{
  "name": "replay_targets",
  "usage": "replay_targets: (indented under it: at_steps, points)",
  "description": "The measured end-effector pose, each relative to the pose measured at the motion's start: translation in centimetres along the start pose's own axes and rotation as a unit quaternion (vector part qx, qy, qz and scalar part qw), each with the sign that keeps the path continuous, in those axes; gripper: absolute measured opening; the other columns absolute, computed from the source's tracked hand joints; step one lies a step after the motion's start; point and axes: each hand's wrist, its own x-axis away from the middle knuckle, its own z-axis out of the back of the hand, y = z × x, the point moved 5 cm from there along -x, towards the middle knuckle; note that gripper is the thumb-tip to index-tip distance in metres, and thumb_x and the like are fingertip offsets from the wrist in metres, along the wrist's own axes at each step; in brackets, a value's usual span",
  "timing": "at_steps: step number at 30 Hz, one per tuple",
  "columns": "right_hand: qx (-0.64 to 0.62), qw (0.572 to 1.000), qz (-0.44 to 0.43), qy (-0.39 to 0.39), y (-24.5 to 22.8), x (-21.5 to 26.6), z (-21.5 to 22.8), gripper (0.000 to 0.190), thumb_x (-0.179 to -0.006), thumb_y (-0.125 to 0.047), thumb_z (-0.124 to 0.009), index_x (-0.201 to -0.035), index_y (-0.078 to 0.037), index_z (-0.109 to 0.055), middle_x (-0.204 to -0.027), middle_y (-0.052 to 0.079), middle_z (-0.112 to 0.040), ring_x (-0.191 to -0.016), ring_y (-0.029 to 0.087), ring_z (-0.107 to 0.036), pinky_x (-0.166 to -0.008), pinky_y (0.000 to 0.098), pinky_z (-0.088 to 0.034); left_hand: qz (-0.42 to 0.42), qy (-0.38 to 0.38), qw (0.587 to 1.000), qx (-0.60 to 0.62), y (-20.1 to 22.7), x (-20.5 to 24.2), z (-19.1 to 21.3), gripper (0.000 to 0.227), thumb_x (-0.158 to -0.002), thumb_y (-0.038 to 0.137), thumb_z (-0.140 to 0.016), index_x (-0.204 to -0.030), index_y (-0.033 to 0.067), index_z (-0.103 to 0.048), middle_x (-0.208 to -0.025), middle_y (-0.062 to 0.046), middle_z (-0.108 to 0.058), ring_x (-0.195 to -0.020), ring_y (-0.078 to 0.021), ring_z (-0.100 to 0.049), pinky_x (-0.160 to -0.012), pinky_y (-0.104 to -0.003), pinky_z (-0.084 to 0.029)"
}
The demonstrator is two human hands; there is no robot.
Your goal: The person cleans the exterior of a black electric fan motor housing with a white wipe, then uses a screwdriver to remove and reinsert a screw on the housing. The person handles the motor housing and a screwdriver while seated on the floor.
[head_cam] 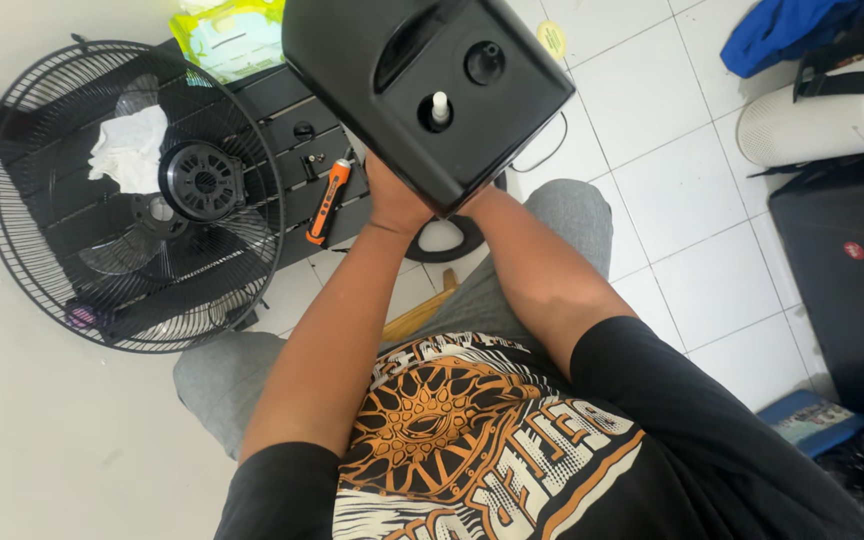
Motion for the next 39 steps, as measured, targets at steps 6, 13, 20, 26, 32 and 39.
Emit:
replay_targets:
  at_steps: [6,13,20,26,32,39]
  points:
    - [0.012,1.000,0.001,-0.020,0.2,0.3,0.9,0.044,-0.093,-0.023,-0.073,-0.132,-0.006,-0.061,-0.134,0.020,-0.063,-0.127,0.036,-0.058,-0.108,0.0440,-0.045,0.035,-0.002,0.999,-0.011,-1.4,0.1,0.3,0.040,-0.088,0.007,-0.079,-0.122,-0.0040,-0.062,-0.115,-0.012,-0.072,-0.104,-0.0206,-0.071,-0.090,-0.032,-0.059]
    - [0.036,0.999,-0.004,0.004,-0.9,-1.0,-0.3,0.045,-0.093,-0.022,-0.073,-0.133,-0.005,-0.060,-0.134,0.020,-0.062,-0.127,0.036,-0.058,-0.108,0.0442,-0.045,-0.063,-0.017,0.981,-0.182,-0.5,0.3,0.0,0.043,-0.085,0.005,-0.081,-0.122,-0.0021,-0.060,-0.116,-0.010,-0.070,-0.105,-0.0196,-0.069,-0.091,-0.031,-0.058]
    - [0.022,0.999,0.013,-0.026,-1.0,-1.1,0.8,0.046,-0.093,-0.022,-0.073,-0.134,-0.005,-0.059,-0.134,0.021,-0.062,-0.128,0.036,-0.057,-0.108,0.0444,-0.045,-0.044,0.003,0.982,-0.181,-1.4,0.5,0.2,0.042,-0.086,0.005,-0.081,-0.123,-0.0012,-0.061,-0.118,-0.010,-0.071,-0.108,-0.0199,-0.070,-0.095,-0.032,-0.057]
    - [0.011,1.000,0.014,-0.025,-1.5,-1.5,0.2,0.048,-0.093,-0.021,-0.073,-0.135,-0.004,-0.059,-0.135,0.021,-0.061,-0.128,0.036,-0.057,-0.108,0.0446,-0.044,0.001,0.007,0.989,-0.148,-2.4,0.8,0.2,0.040,-0.086,0.007,-0.079,-0.121,-0.0007,-0.062,-0.117,-0.010,-0.071,-0.106,-0.0199,-0.070,-0.093,-0.031,-0.058]
    - [0.016,0.998,0.011,-0.056,-0.5,-0.9,1.2,0.049,-0.092,-0.021,-0.073,-0.135,-0.004,-0.059,-0.135,0.021,-0.061,-0.128,0.036,-0.056,-0.108,0.0449,-0.044,-0.035,0.011,0.990,-0.136,-2.3,0.7,0.4,0.037,-0.088,0.009,-0.078,-0.120,-0.0007,-0.063,-0.117,-0.010,-0.071,-0.107,-0.0211,-0.069,-0.094,-0.033,-0.057]
    - [0.033,0.999,0.005,-0.016,-1.3,-1.5,-0.9,0.050,-0.092,-0.021,-0.073,-0.136,-0.004,-0.058,-0.135,0.021,-0.061,-0.128,0.037,-0.056,-0.108,0.0451,-0.044,-0.054,0.010,0.972,-0.227,-2.1,0.7,0.3,0.034,-0.085,0.009,-0.079,-0.114,0.0007,-0.065,-0.112,-0.011,-0.072,-0.104,-0.0221,-0.070,-0.091,-0.034,-0.057]
